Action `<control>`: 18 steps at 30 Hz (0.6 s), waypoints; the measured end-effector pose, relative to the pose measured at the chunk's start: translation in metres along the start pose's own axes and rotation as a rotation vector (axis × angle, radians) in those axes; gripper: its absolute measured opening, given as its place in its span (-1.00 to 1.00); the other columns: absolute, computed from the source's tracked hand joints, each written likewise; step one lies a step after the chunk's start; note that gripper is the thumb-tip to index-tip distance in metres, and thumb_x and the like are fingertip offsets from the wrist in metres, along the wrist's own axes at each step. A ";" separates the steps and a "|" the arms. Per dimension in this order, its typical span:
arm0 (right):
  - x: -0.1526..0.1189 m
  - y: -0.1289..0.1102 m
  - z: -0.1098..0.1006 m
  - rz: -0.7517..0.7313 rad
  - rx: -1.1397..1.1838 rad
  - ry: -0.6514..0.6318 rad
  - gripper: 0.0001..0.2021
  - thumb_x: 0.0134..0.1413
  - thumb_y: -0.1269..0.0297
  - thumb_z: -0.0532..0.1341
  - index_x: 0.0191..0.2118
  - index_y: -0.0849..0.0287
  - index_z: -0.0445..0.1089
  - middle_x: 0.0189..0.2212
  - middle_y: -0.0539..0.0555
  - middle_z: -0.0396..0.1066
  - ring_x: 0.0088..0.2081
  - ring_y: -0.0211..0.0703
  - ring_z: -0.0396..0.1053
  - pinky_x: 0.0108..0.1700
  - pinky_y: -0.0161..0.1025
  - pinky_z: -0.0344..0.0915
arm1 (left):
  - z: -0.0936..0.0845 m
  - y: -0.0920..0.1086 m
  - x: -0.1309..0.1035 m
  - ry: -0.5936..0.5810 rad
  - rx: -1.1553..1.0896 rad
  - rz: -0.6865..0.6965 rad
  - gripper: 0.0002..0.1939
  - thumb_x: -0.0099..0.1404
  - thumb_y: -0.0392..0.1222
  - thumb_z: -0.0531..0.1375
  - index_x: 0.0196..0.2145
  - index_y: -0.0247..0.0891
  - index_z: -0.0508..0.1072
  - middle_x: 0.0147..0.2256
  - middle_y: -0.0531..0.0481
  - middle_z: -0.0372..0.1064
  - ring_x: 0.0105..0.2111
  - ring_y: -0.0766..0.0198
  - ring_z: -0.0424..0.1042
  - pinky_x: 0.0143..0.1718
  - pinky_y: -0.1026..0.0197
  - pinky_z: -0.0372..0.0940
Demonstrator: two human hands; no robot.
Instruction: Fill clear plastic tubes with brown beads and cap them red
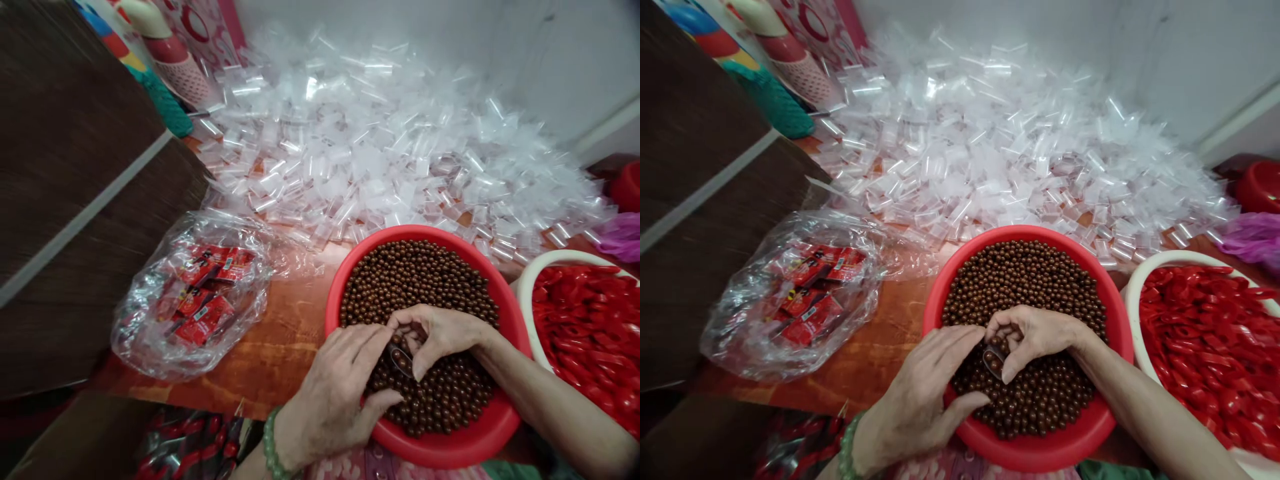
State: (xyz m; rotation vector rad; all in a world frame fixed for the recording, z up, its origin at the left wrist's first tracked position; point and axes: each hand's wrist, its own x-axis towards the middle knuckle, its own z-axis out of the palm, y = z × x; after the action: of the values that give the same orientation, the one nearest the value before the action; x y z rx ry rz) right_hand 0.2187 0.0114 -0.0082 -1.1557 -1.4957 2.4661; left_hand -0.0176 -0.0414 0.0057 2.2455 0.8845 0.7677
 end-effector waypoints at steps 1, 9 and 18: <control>0.000 0.001 0.000 -0.019 0.073 -0.040 -0.40 -0.45 0.17 0.57 -0.20 0.20 0.37 -0.48 -0.17 0.37 -0.52 -0.43 0.26 -0.46 -0.46 0.21 | 0.001 0.002 0.003 -0.025 0.013 -0.020 -0.39 0.29 -0.13 0.24 0.23 -0.37 0.20 0.02 -0.32 0.39 0.01 -0.06 0.38 0.04 -0.12 0.32; 0.001 0.006 -0.004 -0.099 0.175 -0.153 -0.50 -0.11 0.01 0.44 -0.14 0.27 0.41 -0.52 -0.04 0.46 -0.61 -0.38 0.36 -0.52 -0.42 0.32 | 0.007 0.002 0.024 -0.101 -0.287 -0.136 -0.91 0.28 -0.26 0.27 -0.24 -0.25 0.56 -0.23 -0.10 0.30 -0.19 0.16 0.35 -0.15 0.13 0.33; -0.030 -0.013 -0.004 -0.360 -0.158 0.303 -0.54 0.11 0.08 0.33 0.09 0.17 0.40 -0.35 0.00 0.40 -0.43 -0.34 0.32 -0.41 -0.38 0.25 | -0.009 -0.008 0.030 -0.091 -0.670 -0.363 -0.83 0.37 -0.24 0.14 -0.10 -0.29 0.43 -0.18 -0.07 0.44 -0.19 0.24 0.42 -0.09 0.21 0.28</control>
State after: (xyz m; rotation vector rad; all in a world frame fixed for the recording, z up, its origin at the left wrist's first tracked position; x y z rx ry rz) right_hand 0.2386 0.0102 0.0182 -1.1035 -1.6542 1.8795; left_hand -0.0086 -0.0111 0.0150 1.4715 0.8068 0.6584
